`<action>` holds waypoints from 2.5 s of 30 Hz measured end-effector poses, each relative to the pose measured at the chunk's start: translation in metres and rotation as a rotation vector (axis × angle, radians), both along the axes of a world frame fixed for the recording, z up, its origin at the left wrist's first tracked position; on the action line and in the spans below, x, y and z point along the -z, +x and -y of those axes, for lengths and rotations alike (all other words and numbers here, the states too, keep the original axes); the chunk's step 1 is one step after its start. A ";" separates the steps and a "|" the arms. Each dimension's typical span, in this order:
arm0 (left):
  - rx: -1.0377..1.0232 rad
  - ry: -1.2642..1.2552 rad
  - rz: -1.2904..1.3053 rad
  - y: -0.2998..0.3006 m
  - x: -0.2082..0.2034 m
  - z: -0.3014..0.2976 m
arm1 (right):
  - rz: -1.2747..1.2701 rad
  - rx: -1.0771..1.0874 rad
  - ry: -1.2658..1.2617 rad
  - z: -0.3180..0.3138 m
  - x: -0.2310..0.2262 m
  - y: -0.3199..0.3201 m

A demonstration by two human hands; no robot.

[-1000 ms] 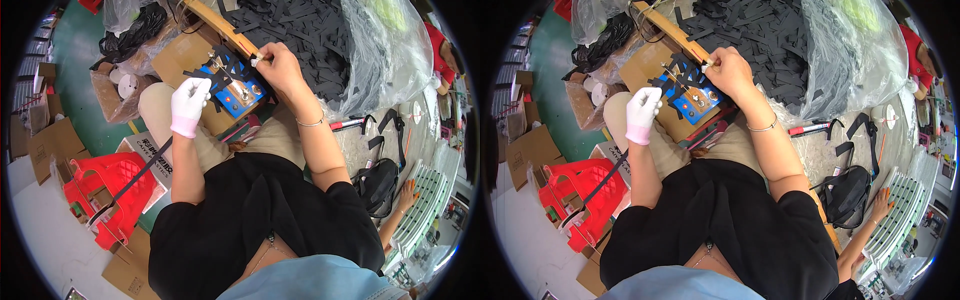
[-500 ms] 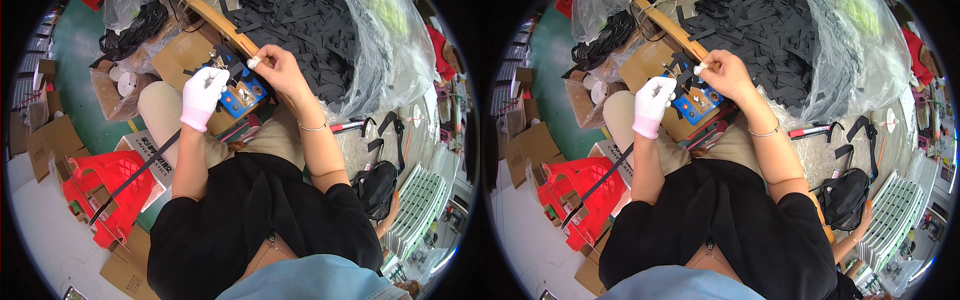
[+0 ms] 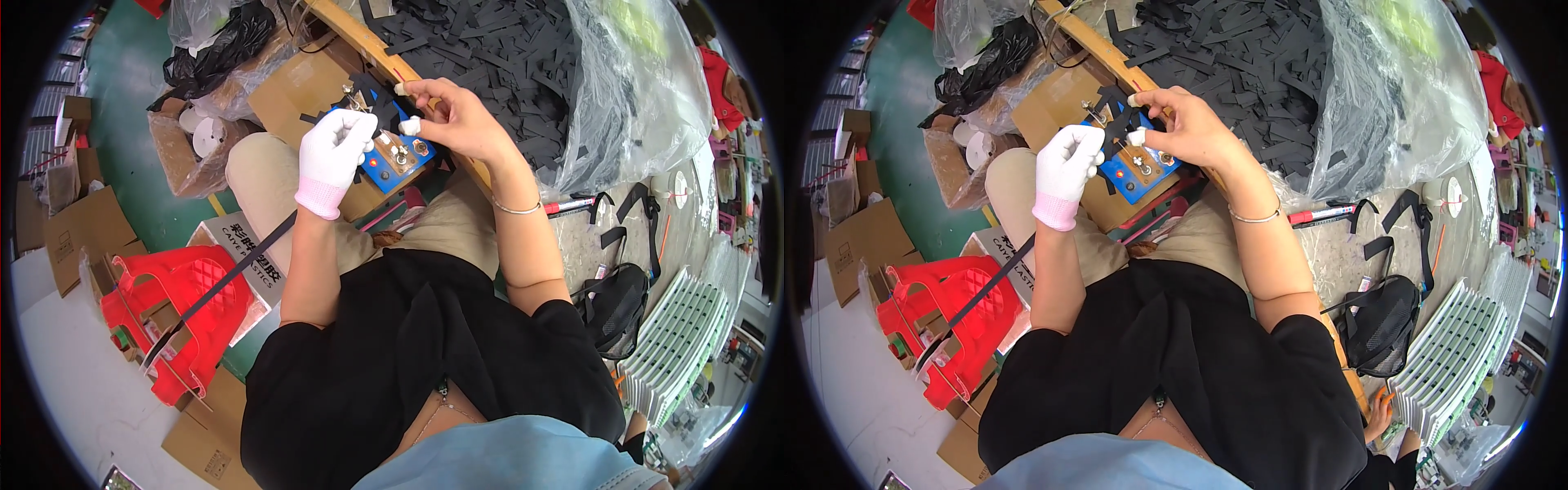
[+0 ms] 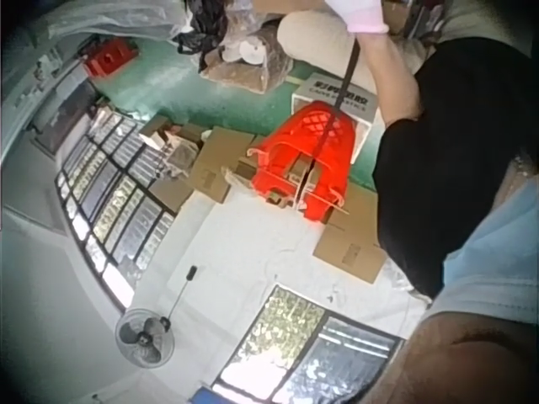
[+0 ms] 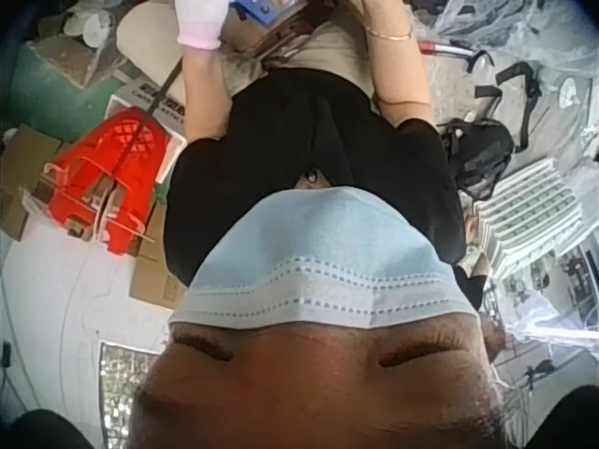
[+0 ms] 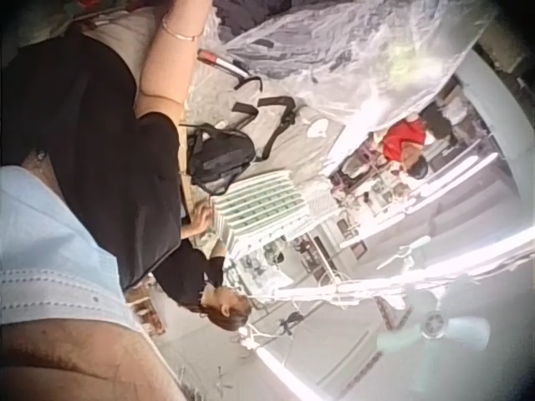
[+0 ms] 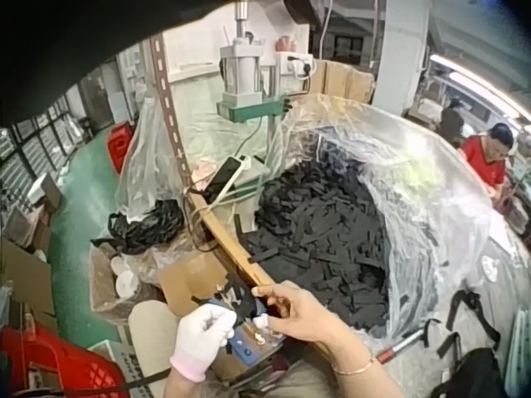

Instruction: The person picks up a black strip from a pile, places it onto a blue fixture, and presses a small white component onto it. They then remove the assembled piece and place it onto a red frame.

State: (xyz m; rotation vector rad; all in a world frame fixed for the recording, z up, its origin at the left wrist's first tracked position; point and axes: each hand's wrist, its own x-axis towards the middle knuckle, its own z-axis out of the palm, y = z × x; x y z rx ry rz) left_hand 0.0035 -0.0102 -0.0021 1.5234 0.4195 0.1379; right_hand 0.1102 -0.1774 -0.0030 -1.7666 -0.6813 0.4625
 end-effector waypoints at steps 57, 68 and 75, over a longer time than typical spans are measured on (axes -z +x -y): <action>0.006 0.008 -0.058 -0.011 -0.006 -0.011 | 0.056 0.153 0.104 -0.007 0.004 0.003; 0.044 0.052 -0.064 0.001 0.012 -0.006 | -0.088 0.130 -0.005 -0.008 0.012 0.004; 0.056 0.142 -0.189 -0.014 0.021 -0.022 | 0.343 0.317 -0.325 -0.010 0.024 0.011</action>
